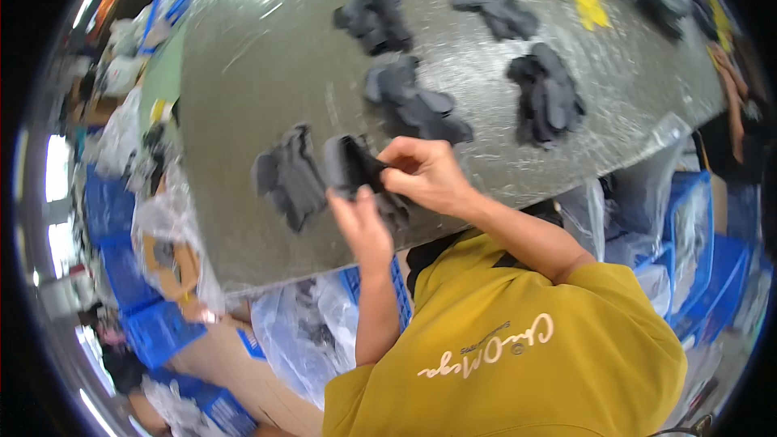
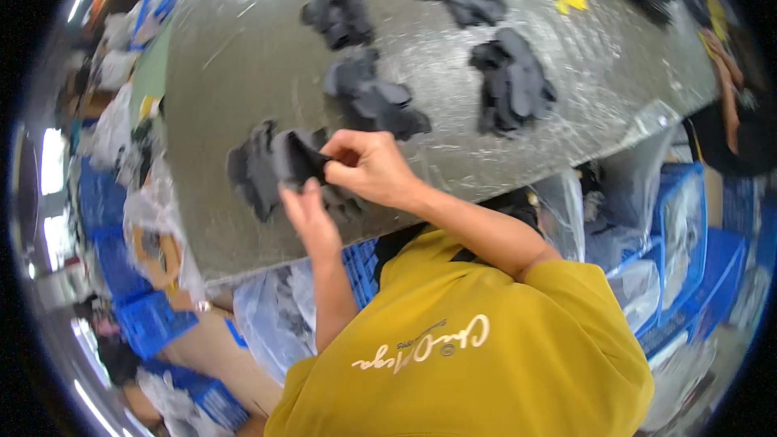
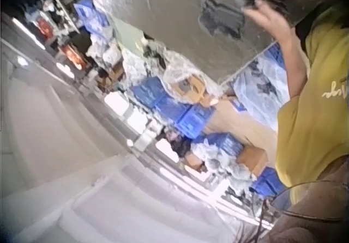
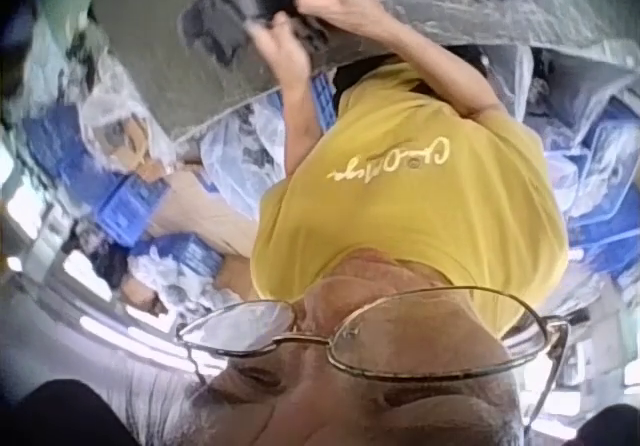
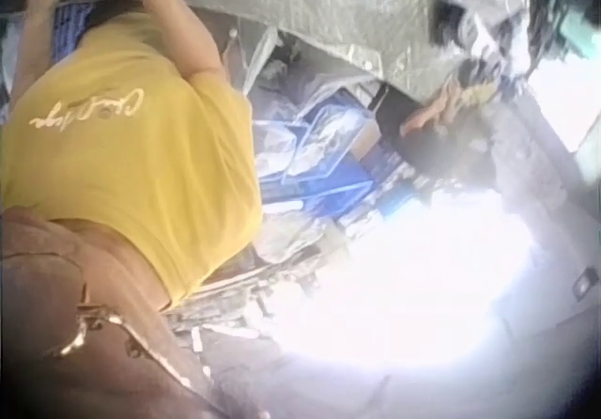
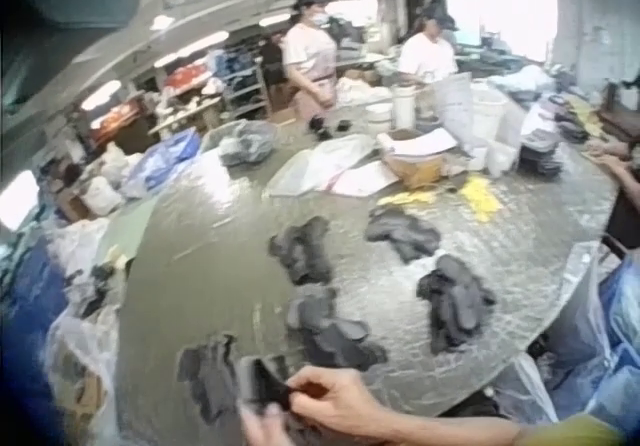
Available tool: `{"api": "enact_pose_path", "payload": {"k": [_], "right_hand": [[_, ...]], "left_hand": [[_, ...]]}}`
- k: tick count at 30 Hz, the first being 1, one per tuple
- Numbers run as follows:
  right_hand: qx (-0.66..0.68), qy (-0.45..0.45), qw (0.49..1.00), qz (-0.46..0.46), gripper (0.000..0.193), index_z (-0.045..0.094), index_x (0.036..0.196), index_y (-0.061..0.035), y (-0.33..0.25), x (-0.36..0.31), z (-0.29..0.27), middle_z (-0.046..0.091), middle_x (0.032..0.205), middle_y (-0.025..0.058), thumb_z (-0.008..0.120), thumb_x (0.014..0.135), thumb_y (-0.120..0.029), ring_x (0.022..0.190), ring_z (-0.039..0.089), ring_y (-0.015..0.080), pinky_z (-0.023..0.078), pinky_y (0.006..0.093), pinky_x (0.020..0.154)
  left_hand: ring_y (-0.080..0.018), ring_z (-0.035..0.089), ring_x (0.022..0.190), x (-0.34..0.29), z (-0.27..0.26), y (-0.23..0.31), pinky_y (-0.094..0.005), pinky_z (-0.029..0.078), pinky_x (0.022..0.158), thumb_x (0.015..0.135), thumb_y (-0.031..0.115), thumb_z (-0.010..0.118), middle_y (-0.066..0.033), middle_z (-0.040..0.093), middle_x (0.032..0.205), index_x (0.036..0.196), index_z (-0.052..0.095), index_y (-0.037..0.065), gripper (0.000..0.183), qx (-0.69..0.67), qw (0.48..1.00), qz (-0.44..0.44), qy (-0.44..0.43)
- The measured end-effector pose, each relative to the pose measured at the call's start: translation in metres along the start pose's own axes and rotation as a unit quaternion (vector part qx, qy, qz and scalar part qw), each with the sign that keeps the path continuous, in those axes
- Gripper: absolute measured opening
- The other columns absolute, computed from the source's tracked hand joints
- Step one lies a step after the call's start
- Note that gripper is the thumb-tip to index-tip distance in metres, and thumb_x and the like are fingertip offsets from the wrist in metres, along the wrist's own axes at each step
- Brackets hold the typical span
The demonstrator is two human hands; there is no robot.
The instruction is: The recorder is sorting and counting dark gray shoe upper components on a workbench in a factory setting.
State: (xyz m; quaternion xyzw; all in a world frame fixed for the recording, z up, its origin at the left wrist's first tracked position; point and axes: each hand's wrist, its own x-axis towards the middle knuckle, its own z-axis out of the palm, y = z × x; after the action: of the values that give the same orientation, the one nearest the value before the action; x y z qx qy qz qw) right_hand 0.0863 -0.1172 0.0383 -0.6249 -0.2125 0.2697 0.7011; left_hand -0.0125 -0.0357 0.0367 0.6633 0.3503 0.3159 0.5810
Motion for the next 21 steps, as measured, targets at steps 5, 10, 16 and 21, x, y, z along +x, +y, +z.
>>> {"api": "enact_pose_path", "payload": {"k": [5,10,16,21], "right_hand": [[0.138,0.109,0.984,-0.012,0.013,0.060,0.092,-0.0024,-0.005,0.006,-0.059,0.060,0.076,-0.0003,0.052,0.082,-0.003,0.067,0.057,0.0068,0.047,0.0234,0.063],[0.049,0.310,0.949,-0.029,0.021,0.059,0.101,-0.0014,-0.047,0.000,-0.175,0.060,0.077,0.0026,0.051,0.082,-0.006,0.058,0.056,0.0092,0.047,0.0239,0.050],[-0.611,0.367,0.676,-0.187,0.036,0.059,0.110,-0.0005,-0.007,-0.001,-0.232,0.063,0.091,0.0143,0.064,0.077,-0.014,0.083,0.061,0.0316,0.049,0.0391,0.079],[-0.254,0.160,0.941,-0.155,0.025,0.062,0.103,-0.0006,-0.034,-0.016,-0.125,0.065,0.092,0.0080,0.067,0.079,-0.003,0.081,0.064,0.0155,0.050,0.0284,0.076]], "left_hand": [[-0.0259,0.060,0.095,0.011,-0.016,0.003,-0.0434,0.050,0.083,0.094,0.015,0.044,-0.0177,0.058,0.111,0.126,0.042,0.000,0.035,-0.307,0.935,-0.119,-0.131],[-0.0282,0.059,0.093,0.018,-0.022,-0.005,-0.0471,0.050,0.084,0.098,0.025,0.041,-0.0203,0.056,0.117,0.128,0.041,-0.003,0.041,-0.395,0.881,-0.181,-0.185],[-0.0308,0.060,0.096,0.010,-0.004,0.000,-0.0480,0.050,0.086,0.096,0.027,0.044,-0.0228,0.055,0.119,0.132,0.039,0.001,0.045,-0.419,0.848,-0.236,-0.223],[-0.0269,0.063,0.087,0.000,0.012,0.006,-0.0416,0.053,0.080,0.096,0.017,0.046,-0.0191,0.060,0.107,0.128,0.040,0.001,0.036,-0.345,0.900,-0.176,-0.202]]}}
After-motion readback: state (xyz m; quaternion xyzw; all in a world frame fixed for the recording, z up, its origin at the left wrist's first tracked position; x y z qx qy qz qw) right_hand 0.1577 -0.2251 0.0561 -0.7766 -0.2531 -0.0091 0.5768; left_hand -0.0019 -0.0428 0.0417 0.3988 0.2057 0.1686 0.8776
